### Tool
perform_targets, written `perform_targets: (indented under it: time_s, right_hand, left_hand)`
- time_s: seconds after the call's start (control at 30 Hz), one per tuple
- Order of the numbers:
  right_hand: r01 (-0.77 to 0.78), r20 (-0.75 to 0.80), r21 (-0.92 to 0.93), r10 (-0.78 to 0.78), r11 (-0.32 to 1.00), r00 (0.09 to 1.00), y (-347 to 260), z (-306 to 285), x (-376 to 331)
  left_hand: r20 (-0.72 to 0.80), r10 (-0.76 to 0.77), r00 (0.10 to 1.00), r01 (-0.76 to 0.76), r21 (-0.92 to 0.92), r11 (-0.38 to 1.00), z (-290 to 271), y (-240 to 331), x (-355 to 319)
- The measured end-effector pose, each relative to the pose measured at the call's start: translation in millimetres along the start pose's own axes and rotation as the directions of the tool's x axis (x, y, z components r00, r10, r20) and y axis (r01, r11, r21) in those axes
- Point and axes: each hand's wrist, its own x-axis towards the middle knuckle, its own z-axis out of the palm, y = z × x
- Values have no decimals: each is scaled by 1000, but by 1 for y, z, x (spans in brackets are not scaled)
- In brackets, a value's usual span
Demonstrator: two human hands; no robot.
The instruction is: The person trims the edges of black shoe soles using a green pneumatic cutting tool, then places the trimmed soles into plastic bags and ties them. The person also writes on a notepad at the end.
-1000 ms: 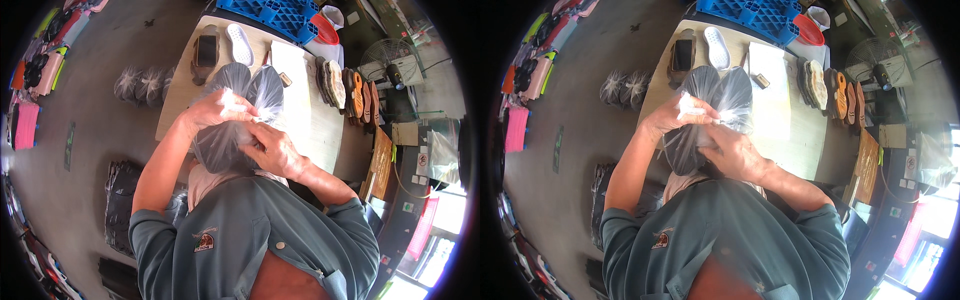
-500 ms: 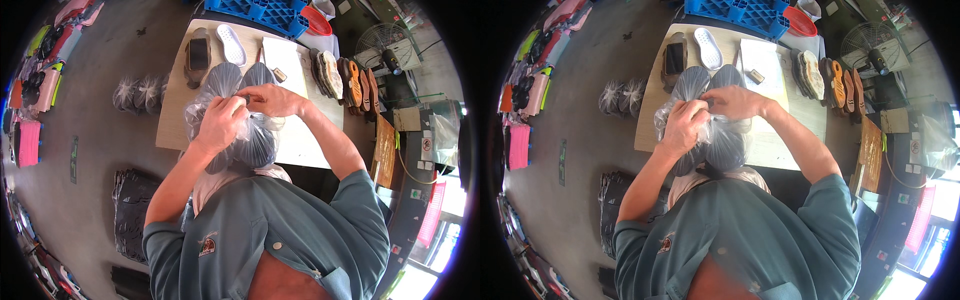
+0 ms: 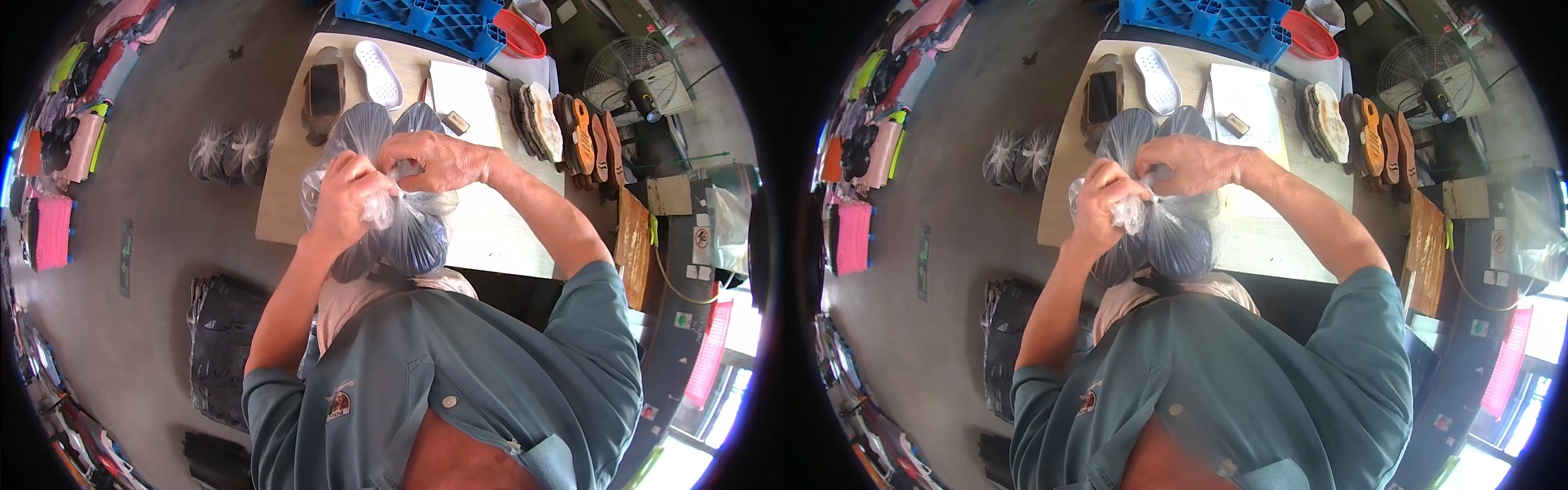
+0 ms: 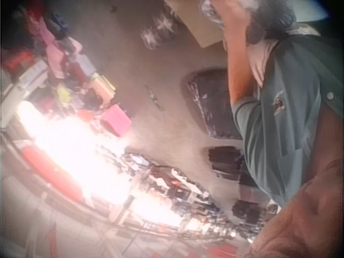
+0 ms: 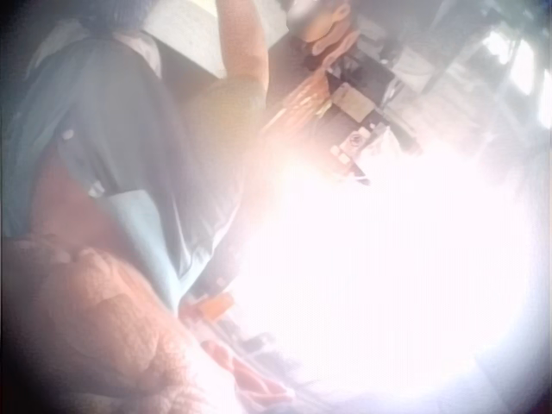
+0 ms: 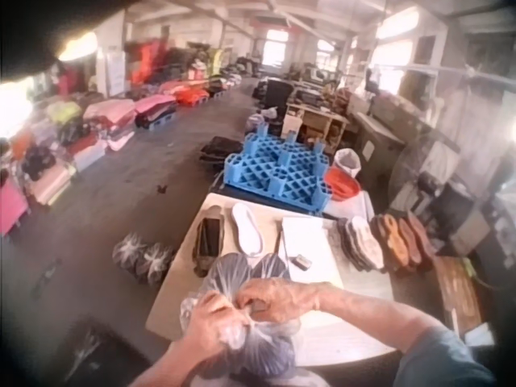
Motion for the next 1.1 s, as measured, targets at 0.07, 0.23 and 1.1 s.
perform_targets:
  time_s: [0.07,0.23,1.1]
  right_hand:
    - [152,8,-216,-154,965,988,-7,-4,2]
    - [351,98,-613,-372,708,923,-20,-8,0]
    - [78,-355,-393,-229,916,906,-13,25,-53]
  left_hand:
    - [112,-69,991,80,-92,993,-9,-2,2]
    - [245,-151,958,212,-246,946,-25,-4,3]
    - [478,-502,721,667,-279,691,-15,2,30]
